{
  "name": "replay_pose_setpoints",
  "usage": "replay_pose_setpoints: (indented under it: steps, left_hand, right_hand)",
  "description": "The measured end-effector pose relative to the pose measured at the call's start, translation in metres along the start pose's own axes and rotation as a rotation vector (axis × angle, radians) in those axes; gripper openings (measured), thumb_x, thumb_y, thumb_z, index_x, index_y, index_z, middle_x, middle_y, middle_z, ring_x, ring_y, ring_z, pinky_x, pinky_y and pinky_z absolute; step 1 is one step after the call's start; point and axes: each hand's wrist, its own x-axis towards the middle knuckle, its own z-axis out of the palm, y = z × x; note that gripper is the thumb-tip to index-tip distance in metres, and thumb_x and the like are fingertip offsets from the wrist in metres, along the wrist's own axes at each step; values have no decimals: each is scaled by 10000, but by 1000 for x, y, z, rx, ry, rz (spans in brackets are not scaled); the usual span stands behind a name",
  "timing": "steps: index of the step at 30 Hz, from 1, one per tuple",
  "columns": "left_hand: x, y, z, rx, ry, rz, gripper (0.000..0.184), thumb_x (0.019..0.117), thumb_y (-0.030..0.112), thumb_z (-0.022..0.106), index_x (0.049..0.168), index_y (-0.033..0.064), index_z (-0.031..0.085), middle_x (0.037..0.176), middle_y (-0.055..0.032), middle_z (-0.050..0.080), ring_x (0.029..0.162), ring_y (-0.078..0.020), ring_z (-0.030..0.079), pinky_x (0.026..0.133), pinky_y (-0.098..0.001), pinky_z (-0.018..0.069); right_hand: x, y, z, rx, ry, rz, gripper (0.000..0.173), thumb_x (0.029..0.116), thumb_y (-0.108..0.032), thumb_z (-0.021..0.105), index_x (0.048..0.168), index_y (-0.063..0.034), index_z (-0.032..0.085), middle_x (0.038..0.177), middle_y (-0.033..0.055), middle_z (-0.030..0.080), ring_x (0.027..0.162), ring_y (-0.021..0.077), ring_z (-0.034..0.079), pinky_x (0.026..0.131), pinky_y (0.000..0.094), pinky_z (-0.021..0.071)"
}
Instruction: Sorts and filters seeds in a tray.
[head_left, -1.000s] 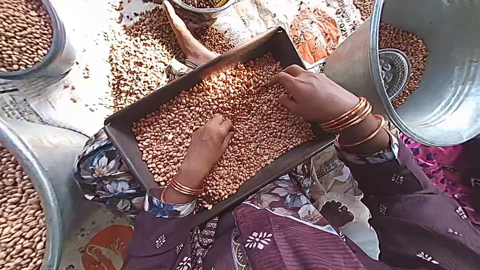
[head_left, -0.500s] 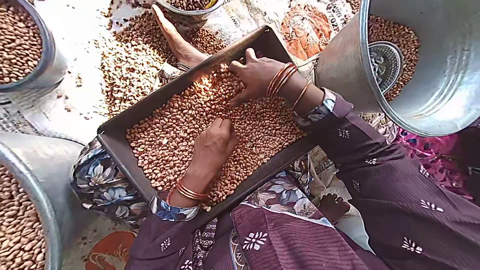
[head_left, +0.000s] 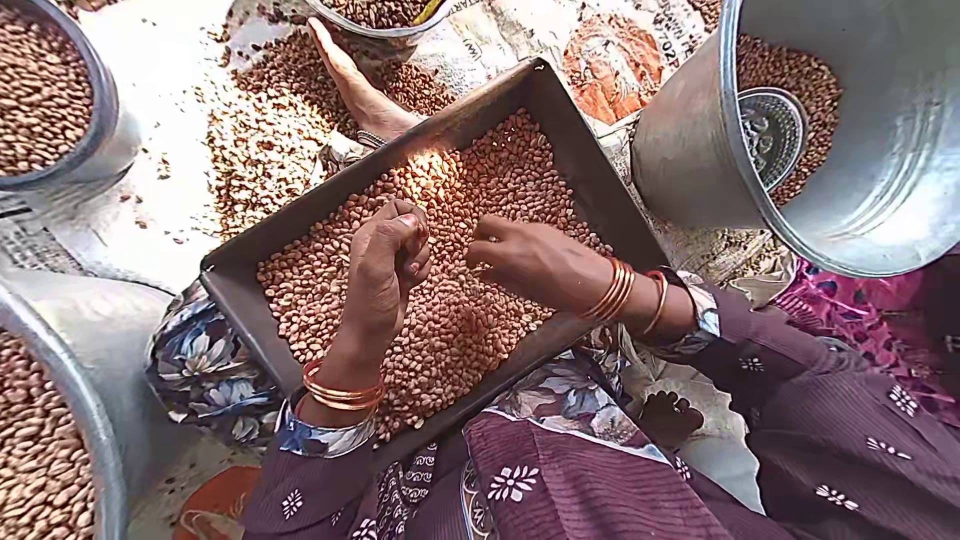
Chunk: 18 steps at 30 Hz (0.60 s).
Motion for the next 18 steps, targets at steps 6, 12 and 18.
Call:
replay_pose_setpoints:
  steps: [6, 12, 18]
  left_hand:
    - [3, -6, 6, -55, -11, -94, 301, 1078, 307, 399, 823, 235, 542, 620, 103, 402, 467, 6, 335, 442, -119, 287]
    - [5, -3, -5, -244, 80, -140, 313, 1067, 282, 312, 872, 239, 553, 733, 93, 495, 532, 20, 426, 473, -100, 328]
    - [7, 3, -11, -302, 298, -285, 351, 1109, 226, 337, 1134, 111, 668, 990, -18, 716, 802, -71, 698, 691, -181, 573]
  right_hand:
    - [-30, 47, -2, -163, 38, 153, 69, 949, -92, 684, 946, -36, 724, 928, 145, 657, 817, 318, 680, 690, 471, 569]
    - [-25, 40, 2, -350, 37, 151, 54, 947, -22, 656, 953, -29, 710, 937, 152, 667, 834, 346, 690, 624, 471, 562]
    - [-17, 33, 0, -281, -136, 187, 86, 884, -117, 695, 892, -36, 665, 776, 126, 627, 677, 311, 659, 545, 475, 506]
